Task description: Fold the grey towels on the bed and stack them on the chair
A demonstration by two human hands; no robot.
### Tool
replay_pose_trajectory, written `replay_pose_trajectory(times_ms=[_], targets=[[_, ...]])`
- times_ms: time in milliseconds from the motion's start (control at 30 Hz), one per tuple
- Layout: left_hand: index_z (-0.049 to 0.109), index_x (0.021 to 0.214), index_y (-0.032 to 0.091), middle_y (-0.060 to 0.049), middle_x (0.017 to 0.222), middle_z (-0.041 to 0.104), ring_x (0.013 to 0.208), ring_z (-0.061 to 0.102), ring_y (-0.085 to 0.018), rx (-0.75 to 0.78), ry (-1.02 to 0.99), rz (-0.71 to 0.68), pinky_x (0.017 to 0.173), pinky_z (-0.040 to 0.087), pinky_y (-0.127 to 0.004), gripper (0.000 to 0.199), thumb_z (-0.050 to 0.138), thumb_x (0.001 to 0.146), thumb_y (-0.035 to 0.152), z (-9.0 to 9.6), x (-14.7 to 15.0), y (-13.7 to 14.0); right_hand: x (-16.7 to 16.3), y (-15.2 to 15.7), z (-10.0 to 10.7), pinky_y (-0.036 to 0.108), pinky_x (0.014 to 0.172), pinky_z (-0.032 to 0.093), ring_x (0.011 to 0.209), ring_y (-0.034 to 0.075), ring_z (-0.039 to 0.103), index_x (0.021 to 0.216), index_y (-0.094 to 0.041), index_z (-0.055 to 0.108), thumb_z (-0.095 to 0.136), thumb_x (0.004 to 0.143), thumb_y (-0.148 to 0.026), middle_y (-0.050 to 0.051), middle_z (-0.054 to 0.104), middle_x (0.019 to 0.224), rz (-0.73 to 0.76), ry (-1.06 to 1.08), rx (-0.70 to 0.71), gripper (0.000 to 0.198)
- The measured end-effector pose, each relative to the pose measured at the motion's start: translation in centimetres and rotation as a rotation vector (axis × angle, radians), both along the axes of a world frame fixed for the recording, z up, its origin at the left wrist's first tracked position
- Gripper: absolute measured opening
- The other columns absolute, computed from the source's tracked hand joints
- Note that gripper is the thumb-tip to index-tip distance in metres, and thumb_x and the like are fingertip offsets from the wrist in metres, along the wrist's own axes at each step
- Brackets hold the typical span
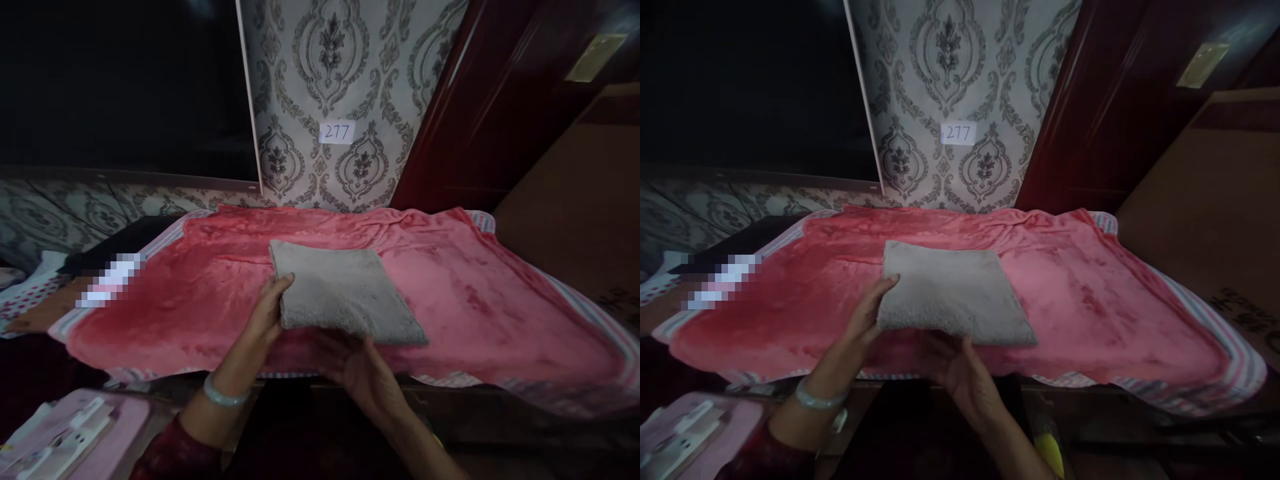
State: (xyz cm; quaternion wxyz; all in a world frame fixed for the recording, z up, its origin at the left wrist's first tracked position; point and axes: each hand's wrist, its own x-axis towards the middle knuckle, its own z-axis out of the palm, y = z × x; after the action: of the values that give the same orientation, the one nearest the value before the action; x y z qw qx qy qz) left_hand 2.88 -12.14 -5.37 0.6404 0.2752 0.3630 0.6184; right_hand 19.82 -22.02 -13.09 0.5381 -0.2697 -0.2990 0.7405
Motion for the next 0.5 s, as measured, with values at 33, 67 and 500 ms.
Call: replay_pose_trajectory(times_ms=[33, 67, 500], targets=[[0.074, 0.098, 0.020, -0.010, 0.098, 0.077, 0.099, 0.072, -0.034, -0.001, 0.000, -0.029, 0.080, 0.060, -0.039, 0.036, 0.085, 0.065, 0.029, 0.1, 0.5, -1.0, -0.2, 0.0, 0.4, 0.046, 0.096, 0.051, 0.111, 0.029, 0.065, 0.115, -0.025, 0.070, 0.070, 0.078, -0.075, 0.010, 0.071, 0.119, -0.022, 0.111, -0.048, 0.063], [0.073, 0.103, 0.020, -0.011, 0.101, 0.077, 0.104, 0.071, -0.034, -0.003, -0.001, -0.048, 0.085, 0.060, -0.040, 0.042, 0.086, 0.065, 0.030, 0.2, 1.0, -2.2, -0.4, -0.1, 0.9, 0.048, 0.102, 0.049, 0.117, 0.030, 0.063, 0.114, -0.025, 0.071, 0.074, 0.076, -0.074, 0.009, 0.070, 0.122, -0.051, 0.187, -0.079, 0.062], [0.071, 0.089, 0.016, -0.012, 0.089, 0.077, 0.083, 0.074, -0.031, -0.124, -0.157, -0.344, 0.083, 0.060, -0.047, 0.029, 0.074, 0.077, 0.042, -5.5, -3.9, -4.8, 1.9, -1.2, 5.5, 0.045, 0.100, 0.054, 0.106, 0.031, 0.068, 0.100, -0.019, 0.071, 0.090, 0.050, -0.022, 0.006, 0.075, 0.100, -0.240, 0.049, -0.398, 0.053]])
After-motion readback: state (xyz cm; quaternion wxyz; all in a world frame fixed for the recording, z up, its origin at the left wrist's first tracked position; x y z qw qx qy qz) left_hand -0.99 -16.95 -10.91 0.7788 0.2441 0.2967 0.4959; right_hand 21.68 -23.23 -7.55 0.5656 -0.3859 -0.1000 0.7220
